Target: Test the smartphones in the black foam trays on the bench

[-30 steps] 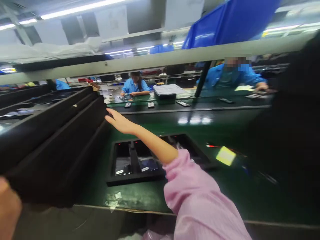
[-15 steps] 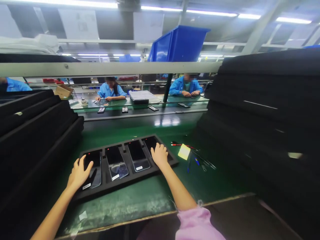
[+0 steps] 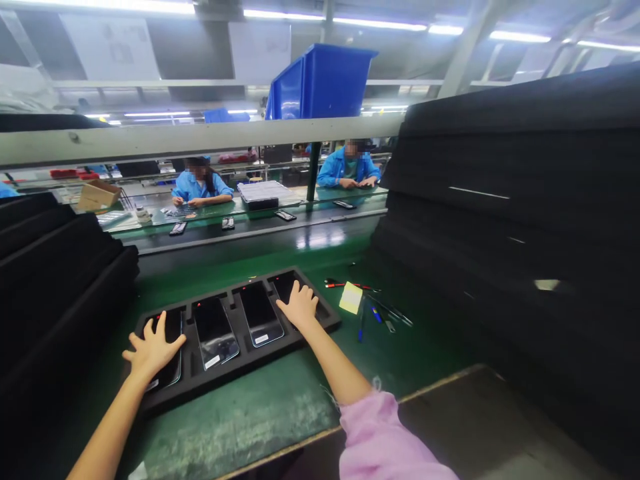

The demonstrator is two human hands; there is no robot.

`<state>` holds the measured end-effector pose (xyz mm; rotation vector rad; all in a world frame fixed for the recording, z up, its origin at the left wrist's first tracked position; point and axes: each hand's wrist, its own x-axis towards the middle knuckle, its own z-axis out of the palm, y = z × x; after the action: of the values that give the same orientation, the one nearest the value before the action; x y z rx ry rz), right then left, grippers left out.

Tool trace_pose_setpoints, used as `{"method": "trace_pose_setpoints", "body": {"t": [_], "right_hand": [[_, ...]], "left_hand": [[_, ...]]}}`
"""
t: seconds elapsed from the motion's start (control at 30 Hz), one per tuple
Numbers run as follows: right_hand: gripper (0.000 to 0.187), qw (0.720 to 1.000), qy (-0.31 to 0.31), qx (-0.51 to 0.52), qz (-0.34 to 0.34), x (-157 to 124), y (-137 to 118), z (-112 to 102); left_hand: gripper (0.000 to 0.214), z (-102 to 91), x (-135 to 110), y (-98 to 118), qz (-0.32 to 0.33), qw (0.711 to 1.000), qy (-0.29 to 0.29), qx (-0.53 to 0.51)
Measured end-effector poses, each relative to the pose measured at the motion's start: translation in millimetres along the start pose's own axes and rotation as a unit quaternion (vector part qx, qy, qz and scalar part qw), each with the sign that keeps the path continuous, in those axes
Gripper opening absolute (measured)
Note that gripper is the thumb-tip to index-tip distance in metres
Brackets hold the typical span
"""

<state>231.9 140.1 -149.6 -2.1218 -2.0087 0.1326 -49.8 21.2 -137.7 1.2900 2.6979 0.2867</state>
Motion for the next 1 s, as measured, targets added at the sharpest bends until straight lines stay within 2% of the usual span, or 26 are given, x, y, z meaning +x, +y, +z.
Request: {"method": "trace_pose_setpoints", "body": {"t": [0.37,0.67,1.0], "right_hand": [[0.071,0.999,0.027,0.030,0.008,-1.3,-1.3,-4.9],[0.061,0.999,0.031,0.031,0.003,-1.5,-1.6,-7.9],[0.054,0.999,0.031,0.025,-0.005,-1.3,-0.1,-6.1]], "left_hand": [[0.065,1.7,3.4,0.7,0.003,0.998,0.061,-0.031],[0.052,5.8,12.9,-2.4,0.023,0.997,0.059,-0.047],[0.053,-1.4,10.1,-4.6,0.022,0.996,0.041,-0.083]]}}
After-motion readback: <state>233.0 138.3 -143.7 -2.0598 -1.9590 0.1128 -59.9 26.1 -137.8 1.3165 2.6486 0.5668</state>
